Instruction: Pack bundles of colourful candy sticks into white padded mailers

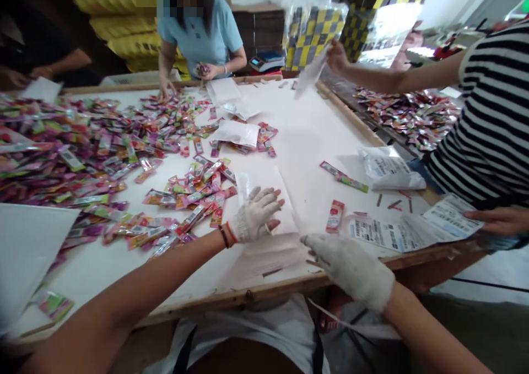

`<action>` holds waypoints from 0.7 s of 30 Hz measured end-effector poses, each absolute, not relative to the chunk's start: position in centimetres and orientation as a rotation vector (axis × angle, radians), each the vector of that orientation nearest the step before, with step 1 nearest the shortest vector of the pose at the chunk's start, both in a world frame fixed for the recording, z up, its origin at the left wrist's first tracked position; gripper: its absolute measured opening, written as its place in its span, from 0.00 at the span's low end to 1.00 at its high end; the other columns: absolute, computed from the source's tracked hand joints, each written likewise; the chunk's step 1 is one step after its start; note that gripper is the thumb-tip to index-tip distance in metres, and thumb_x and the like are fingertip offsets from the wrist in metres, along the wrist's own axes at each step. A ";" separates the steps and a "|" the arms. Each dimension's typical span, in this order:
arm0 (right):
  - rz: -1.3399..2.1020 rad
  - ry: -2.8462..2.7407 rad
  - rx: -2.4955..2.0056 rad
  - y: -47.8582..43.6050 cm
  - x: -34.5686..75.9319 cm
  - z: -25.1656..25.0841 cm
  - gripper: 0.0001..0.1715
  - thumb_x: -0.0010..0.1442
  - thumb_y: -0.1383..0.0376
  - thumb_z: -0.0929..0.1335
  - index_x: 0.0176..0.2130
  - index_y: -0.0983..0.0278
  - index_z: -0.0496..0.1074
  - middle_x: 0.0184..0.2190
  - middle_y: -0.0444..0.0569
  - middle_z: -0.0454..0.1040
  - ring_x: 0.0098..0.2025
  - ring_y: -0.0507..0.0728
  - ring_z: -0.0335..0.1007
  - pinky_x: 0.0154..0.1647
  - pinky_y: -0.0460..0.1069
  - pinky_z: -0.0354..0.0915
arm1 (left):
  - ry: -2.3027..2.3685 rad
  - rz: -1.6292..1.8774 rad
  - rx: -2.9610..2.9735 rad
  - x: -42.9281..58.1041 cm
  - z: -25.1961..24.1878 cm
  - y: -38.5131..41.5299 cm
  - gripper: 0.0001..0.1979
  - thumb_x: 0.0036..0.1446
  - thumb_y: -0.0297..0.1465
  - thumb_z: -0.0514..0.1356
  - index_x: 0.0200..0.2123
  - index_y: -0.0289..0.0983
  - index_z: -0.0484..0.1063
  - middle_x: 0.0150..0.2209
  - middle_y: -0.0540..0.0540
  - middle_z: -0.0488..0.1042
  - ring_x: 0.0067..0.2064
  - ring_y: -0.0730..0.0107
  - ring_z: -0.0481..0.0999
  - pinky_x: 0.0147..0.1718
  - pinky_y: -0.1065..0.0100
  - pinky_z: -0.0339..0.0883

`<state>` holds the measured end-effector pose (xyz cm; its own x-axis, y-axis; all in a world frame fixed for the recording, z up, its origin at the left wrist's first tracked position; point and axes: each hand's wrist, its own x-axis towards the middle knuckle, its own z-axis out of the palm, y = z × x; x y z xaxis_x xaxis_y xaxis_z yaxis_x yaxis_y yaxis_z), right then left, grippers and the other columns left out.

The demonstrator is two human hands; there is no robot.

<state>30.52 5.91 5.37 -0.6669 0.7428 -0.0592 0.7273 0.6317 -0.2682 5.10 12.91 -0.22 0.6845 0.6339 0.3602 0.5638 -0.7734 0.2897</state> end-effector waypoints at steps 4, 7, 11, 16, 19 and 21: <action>-0.190 -2.799 -0.868 10.3 31.2 -0.2 0.29 0.56 0.79 0.58 0.56 0.65 0.63 0.55 0.57 0.67 0.56 0.60 0.62 0.51 0.57 0.62 | 1.037 0.894 2.655 2.2 -0.7 9.4 0.27 0.54 0.36 0.50 0.56 0.30 0.59 0.57 0.32 0.61 0.63 0.55 0.53 0.59 0.51 0.49; -0.291 -2.887 -0.574 12.1 31.1 -3.0 0.28 0.59 0.76 0.59 0.56 0.60 0.62 0.56 0.50 0.66 0.59 0.59 0.59 0.54 0.59 0.59 | 0.937 0.610 2.805 0.0 -2.1 7.6 0.33 0.51 0.35 0.53 0.61 0.33 0.53 0.62 0.35 0.55 0.64 0.51 0.50 0.60 0.47 0.42; -0.151 -2.903 -0.459 12.2 31.1 -4.0 0.19 0.60 0.74 0.60 0.47 0.61 0.70 0.50 0.49 0.73 0.54 0.57 0.65 0.53 0.57 0.61 | 0.799 0.357 2.859 -0.9 -3.6 6.7 0.26 0.55 0.37 0.53 0.57 0.37 0.60 0.58 0.41 0.64 0.62 0.56 0.56 0.62 0.52 0.43; 0.373 -2.674 -0.735 11.5 31.0 -3.9 0.17 0.59 0.71 0.60 0.44 0.63 0.72 0.44 0.53 0.76 0.49 0.56 0.70 0.49 0.53 0.66 | 0.873 0.440 2.678 -0.9 -3.9 6.4 0.35 0.47 0.51 0.57 0.52 0.32 0.65 0.54 0.37 0.66 0.57 0.55 0.62 0.59 0.56 0.52; 0.623 -2.396 -1.114 11.5 30.5 -3.8 0.15 0.58 0.68 0.59 0.40 0.62 0.73 0.38 0.51 0.77 0.42 0.56 0.72 0.44 0.52 0.68 | 0.969 0.534 2.545 -0.4 -3.8 6.4 0.22 0.51 0.44 0.57 0.43 0.34 0.70 0.46 0.39 0.72 0.50 0.59 0.69 0.54 0.60 0.59; 0.743 -2.280 -1.357 11.7 29.9 -3.7 0.13 0.58 0.64 0.59 0.35 0.62 0.72 0.32 0.48 0.76 0.36 0.56 0.71 0.39 0.51 0.67 | 1.122 0.591 2.379 0.2 -3.5 6.6 0.15 0.57 0.39 0.52 0.36 0.35 0.71 0.38 0.42 0.75 0.43 0.65 0.72 0.47 0.64 0.64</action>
<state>29.94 11.73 -3.66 -0.4593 0.8865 0.0557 0.6834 0.3928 -0.6154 0.15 6.57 -3.51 0.5790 0.7931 0.1888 0.6040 -0.5729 0.5541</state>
